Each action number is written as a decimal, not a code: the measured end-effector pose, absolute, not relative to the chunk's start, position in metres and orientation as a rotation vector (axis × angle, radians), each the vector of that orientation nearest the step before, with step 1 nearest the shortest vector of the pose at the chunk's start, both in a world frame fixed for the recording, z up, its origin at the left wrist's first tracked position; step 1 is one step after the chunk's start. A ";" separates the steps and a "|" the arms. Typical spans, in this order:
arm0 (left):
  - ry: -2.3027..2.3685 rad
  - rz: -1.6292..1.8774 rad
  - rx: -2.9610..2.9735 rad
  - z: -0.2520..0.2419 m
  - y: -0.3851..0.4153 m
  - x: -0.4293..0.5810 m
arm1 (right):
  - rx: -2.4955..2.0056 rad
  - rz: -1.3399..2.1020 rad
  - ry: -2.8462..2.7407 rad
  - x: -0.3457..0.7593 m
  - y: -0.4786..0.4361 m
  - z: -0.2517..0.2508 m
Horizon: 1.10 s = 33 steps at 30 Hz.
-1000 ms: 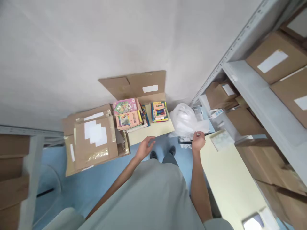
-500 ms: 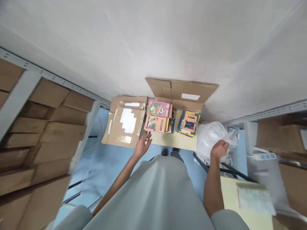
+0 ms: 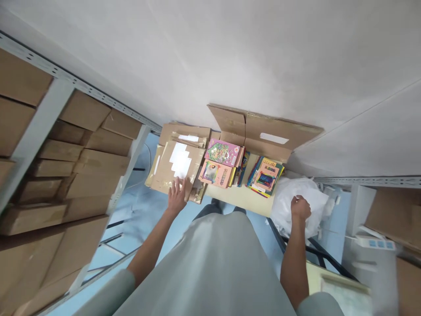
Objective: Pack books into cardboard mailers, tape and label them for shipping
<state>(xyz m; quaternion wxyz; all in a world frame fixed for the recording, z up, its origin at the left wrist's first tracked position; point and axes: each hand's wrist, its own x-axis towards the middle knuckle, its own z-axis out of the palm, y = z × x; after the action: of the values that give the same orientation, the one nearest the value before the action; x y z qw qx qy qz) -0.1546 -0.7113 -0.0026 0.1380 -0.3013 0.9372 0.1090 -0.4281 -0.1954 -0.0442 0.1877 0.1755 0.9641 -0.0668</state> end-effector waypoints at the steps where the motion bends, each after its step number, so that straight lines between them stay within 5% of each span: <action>1: 2.720 0.316 -0.832 -0.004 -0.717 -0.151 | 0.486 -0.199 2.724 -0.428 -0.199 -0.039; 20: 2.910 0.633 -0.121 -0.016 -0.809 -0.121 | 0.569 -0.497 2.926 -0.268 -0.344 0.065; 27: 3.101 0.923 -0.053 0.043 -0.853 -0.143 | 0.486 -0.704 2.983 -0.168 -0.375 0.083; 33: 3.282 1.083 -0.603 0.128 -0.874 -0.138 | 0.463 -0.930 3.004 -0.125 -0.382 0.107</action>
<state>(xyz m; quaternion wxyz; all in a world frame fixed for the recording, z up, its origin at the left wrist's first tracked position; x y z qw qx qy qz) -0.1377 -0.8736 0.1284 -0.1822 -0.1691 0.9198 0.3035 -0.1245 -0.3816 0.1071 -0.0184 0.1457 0.9449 -0.2925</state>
